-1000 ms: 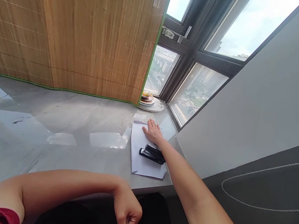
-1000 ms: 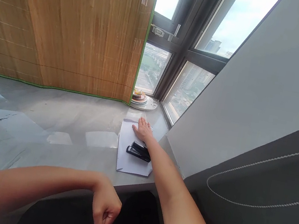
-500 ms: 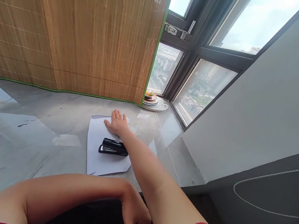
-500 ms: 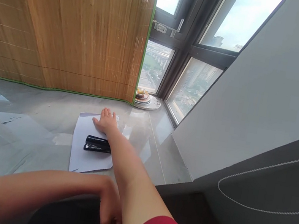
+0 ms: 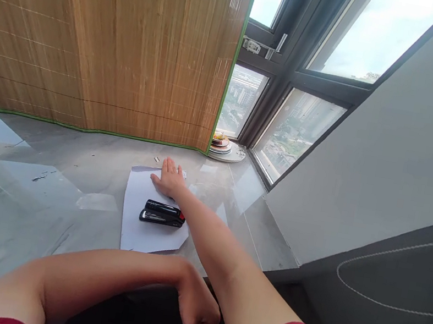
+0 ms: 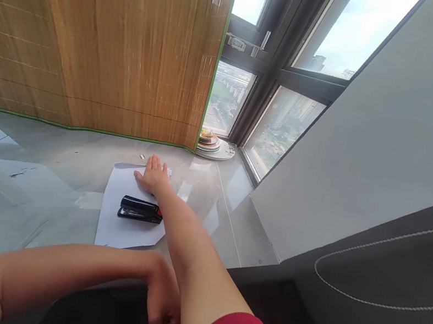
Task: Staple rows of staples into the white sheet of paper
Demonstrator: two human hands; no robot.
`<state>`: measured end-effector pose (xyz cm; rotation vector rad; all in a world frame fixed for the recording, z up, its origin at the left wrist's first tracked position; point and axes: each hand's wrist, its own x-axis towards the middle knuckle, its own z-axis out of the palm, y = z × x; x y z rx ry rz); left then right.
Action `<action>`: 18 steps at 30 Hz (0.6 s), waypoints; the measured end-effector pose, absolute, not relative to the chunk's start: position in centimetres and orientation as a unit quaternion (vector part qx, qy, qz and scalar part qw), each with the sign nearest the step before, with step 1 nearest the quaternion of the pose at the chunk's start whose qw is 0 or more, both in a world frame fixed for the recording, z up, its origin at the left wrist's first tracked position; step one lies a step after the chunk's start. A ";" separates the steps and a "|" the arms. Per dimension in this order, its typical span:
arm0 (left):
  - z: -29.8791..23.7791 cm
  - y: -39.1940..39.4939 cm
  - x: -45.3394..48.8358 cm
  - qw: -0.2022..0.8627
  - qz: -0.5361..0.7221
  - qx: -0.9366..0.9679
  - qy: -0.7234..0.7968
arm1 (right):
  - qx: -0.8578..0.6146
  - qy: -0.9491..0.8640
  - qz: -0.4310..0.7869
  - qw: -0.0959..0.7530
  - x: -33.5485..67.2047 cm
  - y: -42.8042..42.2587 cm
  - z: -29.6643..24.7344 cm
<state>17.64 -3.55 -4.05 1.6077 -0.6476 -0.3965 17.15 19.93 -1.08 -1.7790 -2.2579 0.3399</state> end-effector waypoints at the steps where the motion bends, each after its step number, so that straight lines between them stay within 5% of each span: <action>1: -3.8 -3.2 18.4 0.571 -0.252 0.697 -0.353 | -0.612 -0.773 0.114 0.120 18.2 19.7 -1.1; 6: -4.1 -2.8 20.8 0.473 -0.378 0.694 -0.389 | -0.639 -0.756 0.103 0.098 25.6 17.9 -0.9; 18: 0.1 0.6 18.7 0.643 -0.321 0.638 -0.275 | -0.690 -0.714 0.093 0.073 33.0 14.9 -1.2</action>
